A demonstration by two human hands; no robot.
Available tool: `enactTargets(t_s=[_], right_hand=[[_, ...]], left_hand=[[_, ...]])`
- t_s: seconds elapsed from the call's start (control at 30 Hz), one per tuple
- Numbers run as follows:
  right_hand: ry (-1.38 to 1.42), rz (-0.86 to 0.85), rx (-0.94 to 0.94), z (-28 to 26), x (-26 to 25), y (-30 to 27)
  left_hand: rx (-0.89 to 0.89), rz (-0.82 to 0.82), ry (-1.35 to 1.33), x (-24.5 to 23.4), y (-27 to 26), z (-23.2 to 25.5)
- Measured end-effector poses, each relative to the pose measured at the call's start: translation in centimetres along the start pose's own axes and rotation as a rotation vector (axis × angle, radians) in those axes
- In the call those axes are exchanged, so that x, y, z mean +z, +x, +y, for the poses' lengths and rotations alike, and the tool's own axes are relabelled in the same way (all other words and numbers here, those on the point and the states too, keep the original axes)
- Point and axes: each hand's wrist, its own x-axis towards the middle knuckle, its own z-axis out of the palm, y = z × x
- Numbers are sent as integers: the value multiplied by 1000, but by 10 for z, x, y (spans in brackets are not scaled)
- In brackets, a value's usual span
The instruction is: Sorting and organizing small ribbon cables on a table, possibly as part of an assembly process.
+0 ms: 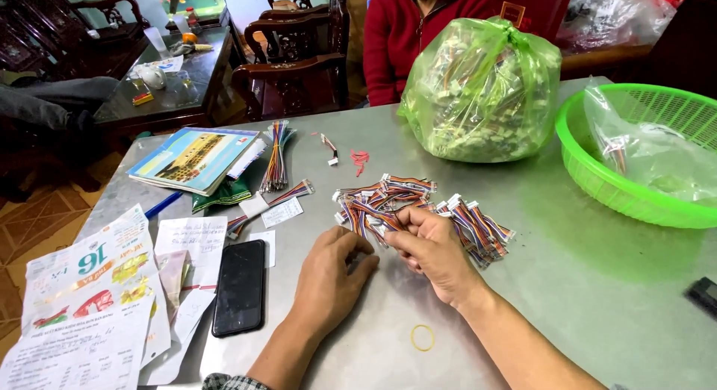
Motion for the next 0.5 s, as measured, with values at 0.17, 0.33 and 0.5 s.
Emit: enactTargets(t_s=[0.17,0.33,0.5], right_hand=[[10,-8,19,0,0,0],[-42,-3,-20,5,-2,2],[-67,0,-73,1,2,-3]], left_hand=[[-215,37,-331,-1,2,6],[-260,52,-559,3,5,-2],[-292,54,-927,9,6,-7]])
